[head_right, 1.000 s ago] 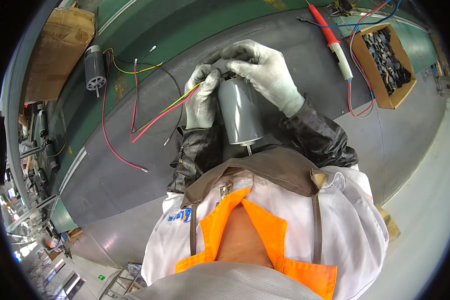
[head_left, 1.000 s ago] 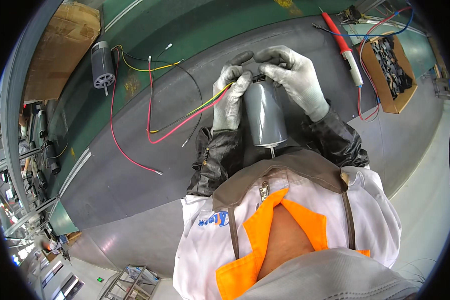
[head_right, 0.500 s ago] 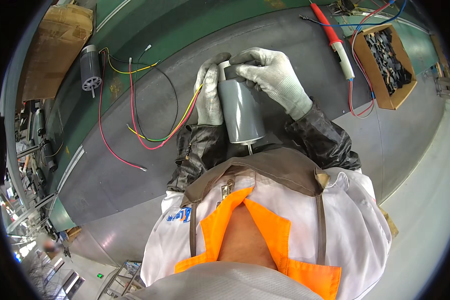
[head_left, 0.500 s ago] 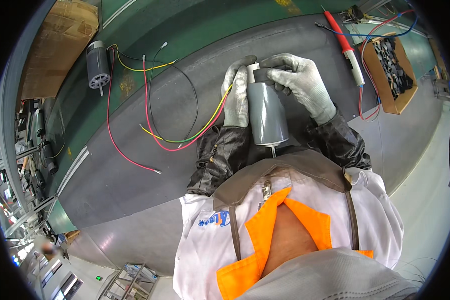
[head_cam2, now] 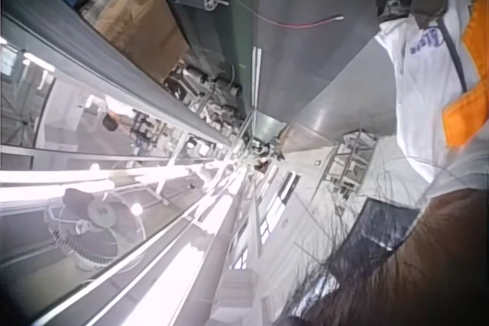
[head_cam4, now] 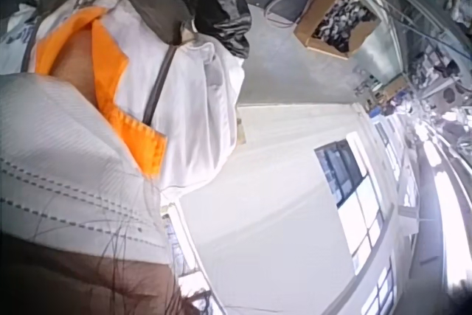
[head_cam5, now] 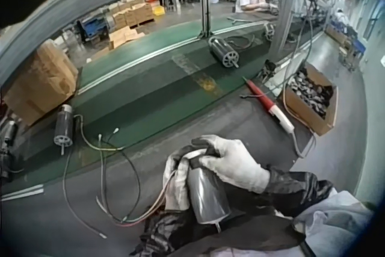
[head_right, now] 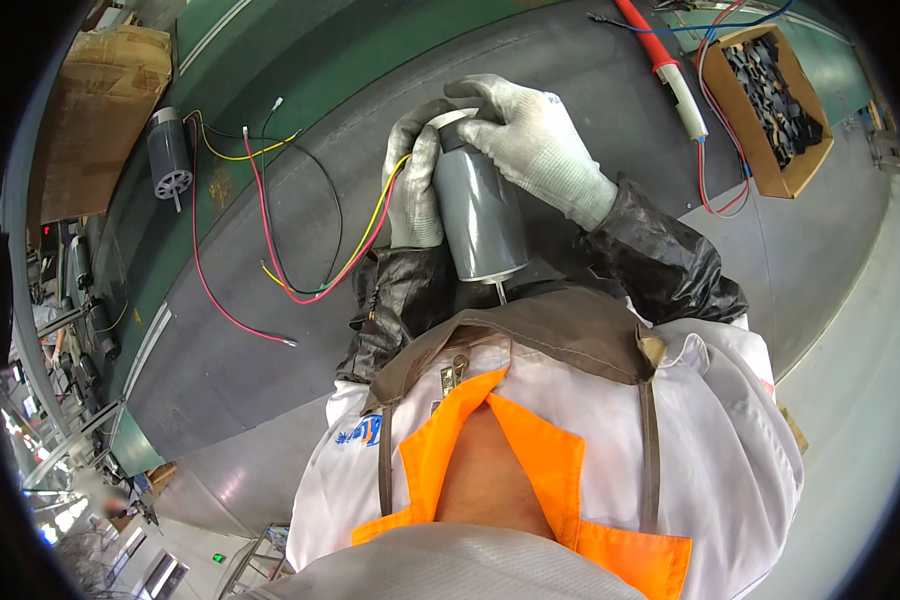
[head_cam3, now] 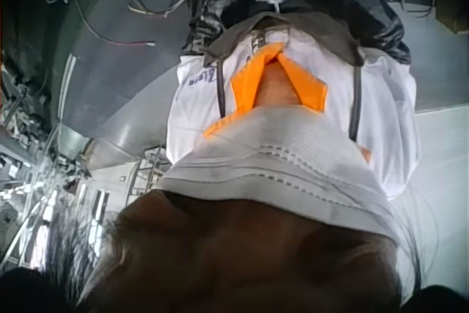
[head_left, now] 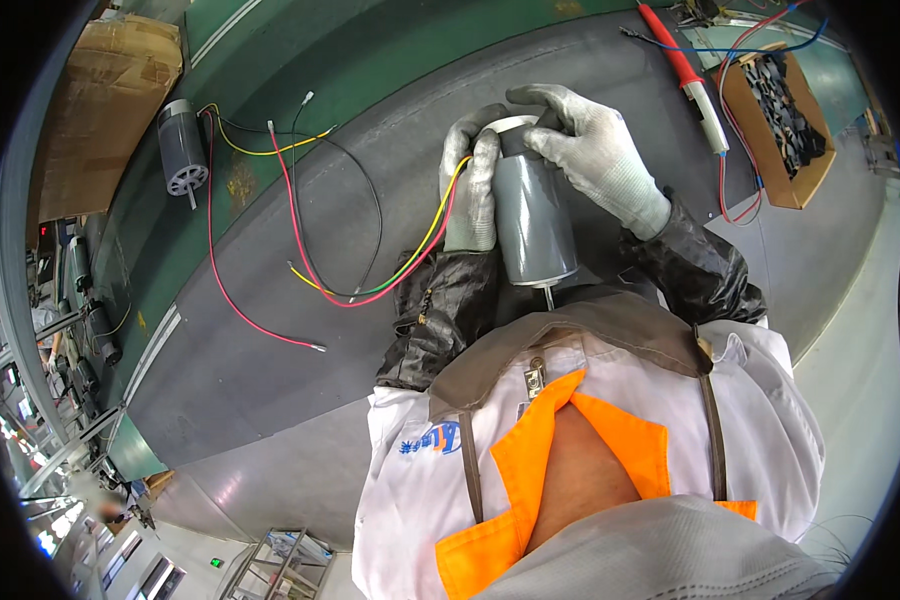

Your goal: Assembling small electric motors and connecting wires on a factory assembly line before packaging them.

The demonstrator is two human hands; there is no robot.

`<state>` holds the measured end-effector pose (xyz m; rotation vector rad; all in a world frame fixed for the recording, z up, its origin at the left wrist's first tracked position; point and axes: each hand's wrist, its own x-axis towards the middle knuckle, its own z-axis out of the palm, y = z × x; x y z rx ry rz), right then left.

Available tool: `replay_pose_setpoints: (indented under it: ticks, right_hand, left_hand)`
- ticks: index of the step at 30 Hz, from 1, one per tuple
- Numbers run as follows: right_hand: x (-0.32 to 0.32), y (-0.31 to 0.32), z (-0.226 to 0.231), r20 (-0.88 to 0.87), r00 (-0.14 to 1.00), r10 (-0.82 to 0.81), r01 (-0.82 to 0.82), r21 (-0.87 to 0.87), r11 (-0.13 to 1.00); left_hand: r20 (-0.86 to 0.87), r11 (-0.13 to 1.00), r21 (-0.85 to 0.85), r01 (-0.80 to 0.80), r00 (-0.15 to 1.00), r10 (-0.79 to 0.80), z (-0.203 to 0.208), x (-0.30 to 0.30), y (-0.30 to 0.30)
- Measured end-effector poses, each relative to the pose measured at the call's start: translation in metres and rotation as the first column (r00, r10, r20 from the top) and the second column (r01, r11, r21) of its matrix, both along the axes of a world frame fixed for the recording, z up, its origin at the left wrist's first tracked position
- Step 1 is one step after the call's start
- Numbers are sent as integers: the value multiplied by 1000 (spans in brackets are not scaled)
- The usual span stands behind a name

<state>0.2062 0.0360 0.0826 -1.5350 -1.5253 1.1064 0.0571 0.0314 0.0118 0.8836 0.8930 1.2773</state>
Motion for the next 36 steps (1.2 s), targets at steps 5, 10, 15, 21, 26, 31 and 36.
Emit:
replay_pose_setpoints:
  ticks: [5, 10, 15, 21, 26, 31, 36]
  right_hand:
    - [1, -4, 0, 7, 1000, -6, 5, 10, 1000]
    - [7, 12, 0, 47, 995, 93, -95, 36, 995]
    - [14, 27, 21, 219, 938, 268, -232, -175, 957]
    - [59, 51, -9, -164, 880, 446, -473, -400, 785]
    - [54, 66, -7, -129, 838, 531, -527, -444, 724]
    - [53, 73, -5, -140, 809, 571, -552, -519, 653]
    - [73, 47, -27, -259, 860, 439, -504, -306, 807]
  left_hand:
    - [65, 1000, 9, 8, 998, -9, -4, -1, 0]
    - [37, 996, -69, 53, 998, -51, 12, 3, 0]
    - [1, 997, -45, 67, 998, -67, 12, 3, 0]
    - [6, 997, -55, 58, 998, -58, 17, 6, 3]
    - [53, 992, -105, 63, 997, -58, 13, 11, 5]
    - [-13, 996, -78, 32, 999, -33, 6, 13, 3]
    - [-185, 1000, 21, 11, 983, -7, 7, 10, 10]
